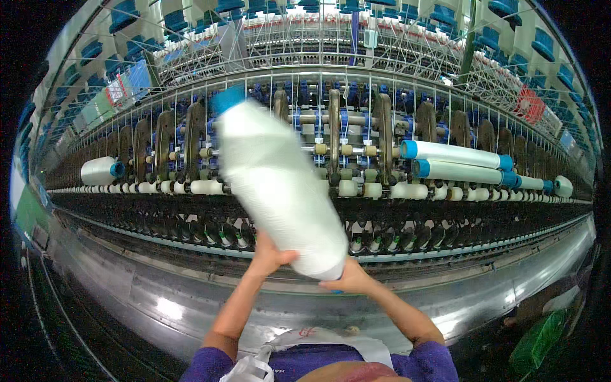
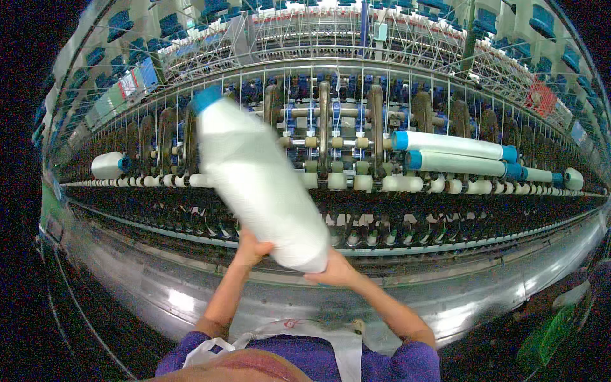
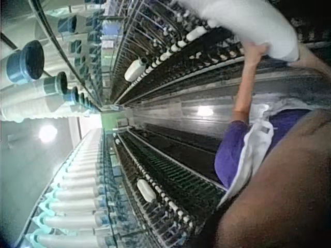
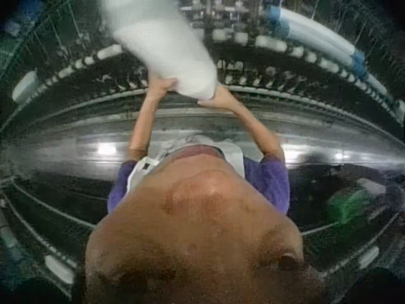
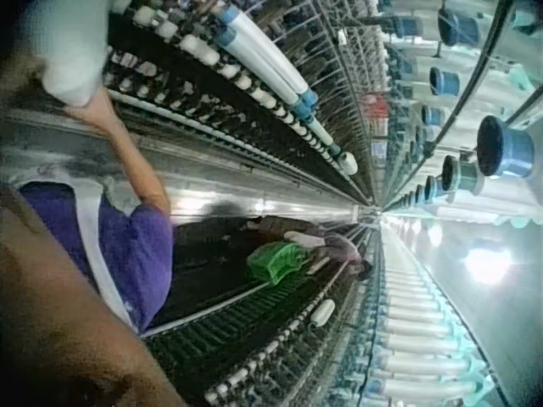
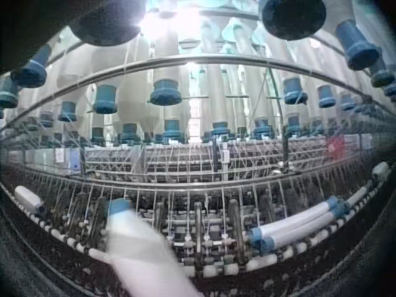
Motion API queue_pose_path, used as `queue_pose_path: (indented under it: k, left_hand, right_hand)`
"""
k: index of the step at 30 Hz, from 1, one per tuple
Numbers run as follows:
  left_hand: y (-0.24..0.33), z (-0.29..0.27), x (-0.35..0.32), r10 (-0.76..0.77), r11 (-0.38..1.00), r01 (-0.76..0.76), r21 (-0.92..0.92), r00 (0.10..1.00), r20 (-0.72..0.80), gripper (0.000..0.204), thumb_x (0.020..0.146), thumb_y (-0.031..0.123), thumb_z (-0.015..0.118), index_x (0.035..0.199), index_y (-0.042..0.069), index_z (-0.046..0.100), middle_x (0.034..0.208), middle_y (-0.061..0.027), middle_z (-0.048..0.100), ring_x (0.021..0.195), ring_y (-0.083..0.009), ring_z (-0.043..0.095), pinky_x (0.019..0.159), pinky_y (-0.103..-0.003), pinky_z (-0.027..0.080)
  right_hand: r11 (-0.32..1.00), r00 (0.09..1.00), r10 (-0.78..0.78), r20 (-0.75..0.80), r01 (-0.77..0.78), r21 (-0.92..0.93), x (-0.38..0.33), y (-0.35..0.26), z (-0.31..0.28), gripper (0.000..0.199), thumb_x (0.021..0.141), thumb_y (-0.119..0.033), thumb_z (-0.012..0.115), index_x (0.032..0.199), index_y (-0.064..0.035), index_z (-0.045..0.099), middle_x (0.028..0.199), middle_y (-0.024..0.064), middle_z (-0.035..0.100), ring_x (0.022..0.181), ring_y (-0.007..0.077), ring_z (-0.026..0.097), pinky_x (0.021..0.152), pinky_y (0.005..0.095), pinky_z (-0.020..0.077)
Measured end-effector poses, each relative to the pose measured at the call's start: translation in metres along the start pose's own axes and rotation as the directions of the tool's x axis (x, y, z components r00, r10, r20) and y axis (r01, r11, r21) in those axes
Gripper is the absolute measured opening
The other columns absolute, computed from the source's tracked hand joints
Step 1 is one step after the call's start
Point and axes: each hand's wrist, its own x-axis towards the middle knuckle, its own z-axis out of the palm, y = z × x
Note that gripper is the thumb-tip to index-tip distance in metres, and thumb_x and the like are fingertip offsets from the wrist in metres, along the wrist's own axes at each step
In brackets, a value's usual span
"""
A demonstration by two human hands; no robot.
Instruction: The person loads green bobbins into a spinning machine, then removes white thread spools from the machine and places them into green baskets. The person also threads the machine and wipes a blue spool with a white cloth.
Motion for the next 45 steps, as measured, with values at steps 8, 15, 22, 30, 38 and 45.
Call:
queue_pose_path:
  k: [8, 15, 22, 30, 38, 45]
  left_hand:
    - [0.072, 0.081, 0.137, 0.113, 0.994, -0.106, -0.039, 0.967, 0.23, 0.104, 0.07, 0.018, 0.077, 0.144, 0.013, 0.004, 0.13, -0.0181, 0.039, 0.12, -0.0305, 0.043, 0.099, -0.043, 0.04]
    - [0.141, 0.094, 0.285, 0.129, 0.991, -0.122, -0.058, 0.981, 0.144, 0.07, 0.09, 0.038, 0.055, 0.14, 0.004, 0.019, 0.125, -0.0198, 0.047, 0.112, -0.0284, 0.051, 0.092, -0.042, 0.044]
    - [0.168, 0.074, 0.323, 0.592, 0.404, -0.537, 0.74, 0.771, 0.236, 0.058, 0.092, 0.024, 0.054, 0.139, 0.0, 0.03, 0.136, -0.0205, 0.041, 0.126, -0.0302, 0.04, 0.102, -0.039, 0.035]
    - [0.246, 0.102, 0.369, 0.473, -0.704, -0.302, 0.643, 0.477, 0.741, 0.044, 0.076, -0.001, 0.053, 0.12, -0.006, 0.05, 0.122, -0.023, 0.049, 0.117, -0.0354, 0.045, 0.1, -0.041, 0.039]
    - [0.307, 0.092, 0.427, 0.545, -0.676, -0.358, 0.644, 0.346, 0.764, 0.015, 0.076, 0.001, 0.052, 0.087, -0.005, 0.061, 0.096, -0.025, 0.058, 0.1, -0.0374, 0.054, 0.084, -0.042, 0.048]
    - [0.361, 0.083, 0.457, 0.453, -0.807, -0.274, 0.524, 0.284, 0.845, 0.023, 0.075, 0.0, 0.056, 0.097, -0.002, 0.063, 0.099, -0.0215, 0.061, 0.093, -0.0365, 0.059, 0.085, -0.041, 0.048]
  right_hand:
    - [0.962, 0.923, 0.039, -0.382, 0.069, 0.265, 0.018, -0.01, -0.051, 0.03, 0.071, -0.011, 0.073, 0.094, 0.0027, 0.058, 0.077, 0.0094, 0.064, 0.062, 0.0171, 0.064, 0.059, 0.0313, 0.0518]
    - [0.871, 0.885, -0.227, -0.406, 0.371, 0.321, 0.143, -0.08, -0.173, 0.03, 0.074, -0.017, 0.071, 0.094, 0.0028, 0.061, 0.074, 0.0061, 0.062, 0.058, 0.0147, 0.061, 0.053, 0.0283, 0.0505]
    - [0.896, 0.6, -0.412, -0.686, 0.405, -0.184, 0.299, -0.124, -0.259, 0.042, 0.063, -0.03, 0.073, 0.087, 0.0033, 0.066, 0.083, 0.0213, 0.067, 0.079, 0.0331, 0.066, 0.072, 0.0398, 0.0507]
    - [0.849, 0.383, -0.507, -0.772, 0.376, -0.371, 0.378, -0.199, -0.323, 0.07, 0.074, -0.047, 0.063, 0.105, 0.0125, 0.044, 0.097, 0.0295, 0.061, 0.093, 0.0413, 0.062, 0.08, 0.0458, 0.05]
    - [0.881, 0.372, -0.453, -0.81, 0.326, -0.343, 0.421, -0.243, -0.366, 0.076, 0.064, -0.044, 0.073, 0.106, 0.0096, 0.039, 0.091, 0.0257, 0.064, 0.088, 0.0381, 0.065, 0.078, 0.0437, 0.0515]
    - [0.848, 0.345, -0.514, -0.786, 0.346, -0.402, 0.453, -0.261, -0.402, 0.079, 0.066, -0.052, 0.071, 0.118, 0.0009, 0.045, 0.103, 0.0205, 0.063, 0.096, 0.0323, 0.063, 0.08, 0.0418, 0.0505]
